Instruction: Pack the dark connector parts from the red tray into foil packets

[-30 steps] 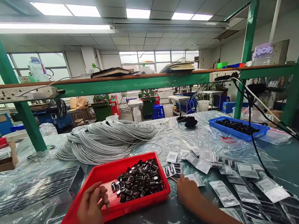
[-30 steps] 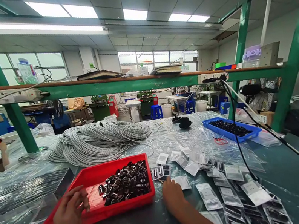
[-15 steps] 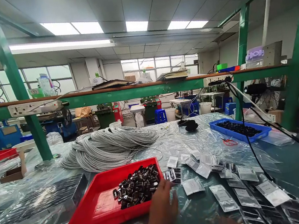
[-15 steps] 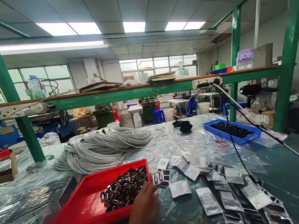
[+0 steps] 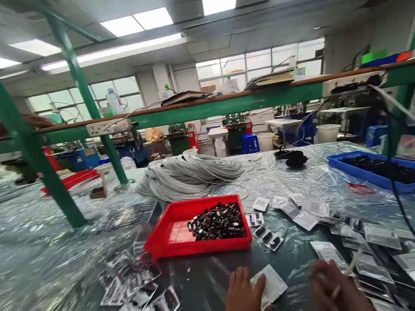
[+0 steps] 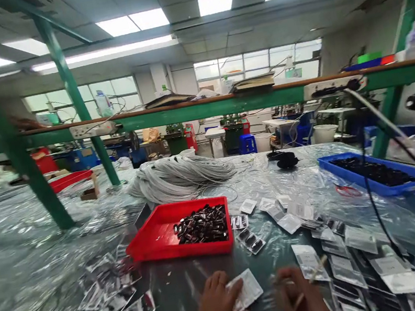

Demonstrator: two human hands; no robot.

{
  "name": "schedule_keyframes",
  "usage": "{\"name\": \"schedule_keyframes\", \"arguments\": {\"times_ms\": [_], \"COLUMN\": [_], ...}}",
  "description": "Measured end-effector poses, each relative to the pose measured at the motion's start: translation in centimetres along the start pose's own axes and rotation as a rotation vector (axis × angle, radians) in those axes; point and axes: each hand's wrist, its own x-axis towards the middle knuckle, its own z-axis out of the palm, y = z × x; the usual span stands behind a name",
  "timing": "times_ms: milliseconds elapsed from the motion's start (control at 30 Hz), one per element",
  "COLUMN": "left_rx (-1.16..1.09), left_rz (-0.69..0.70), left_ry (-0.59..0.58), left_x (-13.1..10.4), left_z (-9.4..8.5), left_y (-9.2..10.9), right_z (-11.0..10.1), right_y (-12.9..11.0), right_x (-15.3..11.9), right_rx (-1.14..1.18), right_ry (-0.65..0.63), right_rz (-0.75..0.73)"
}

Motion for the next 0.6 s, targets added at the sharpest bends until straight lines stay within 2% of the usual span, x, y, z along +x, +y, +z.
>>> {"name": "schedule_keyframes", "arguments": {"times_ms": [67, 133, 200, 300, 367, 467, 600], "left_rx": [-0.033, -0.090, -0.143, -0.204, -0.241, -0.268, -0.248], "left_rz": [-0.089, -0.197, -0.301, -0.423, -0.459, -0.480, -0.482], "left_ry": [-0.064, -0.066, 0.019, 0.154, 0.185, 0.203, 0.208], "left_x": [-3.5, -6.1, -7.5, -8.0, -7.7, -7.0, -6.5], "left_z": [-0.4, -0.5, -0.5, -0.5, -0.6, -0.8, -0.7], "left_y": [-0.8, -1.3, -1.4, -1.1, -0.9, -0.8, -1.0], "right_z": [2.7, 5.6, 8.2, 10.9, 11.8, 12.0, 11.6], "right_y": [1.3, 2.8, 4.4, 6.9, 8.4, 9.9, 10.5], "right_x": [1.4, 2.3, 2.9, 3.8, 4.5, 5.4, 5.6], "right_rx": [0.051, 0.047, 0.028, -0.019, -0.069, -0.130, -0.155], "right_ry": [-0.086, -0.167, -0.245, -0.338, -0.358, -0.370, -0.427], "right_rz": [0.088, 0.106, 0.107, 0.101, 0.080, 0.049, 0.098]}}
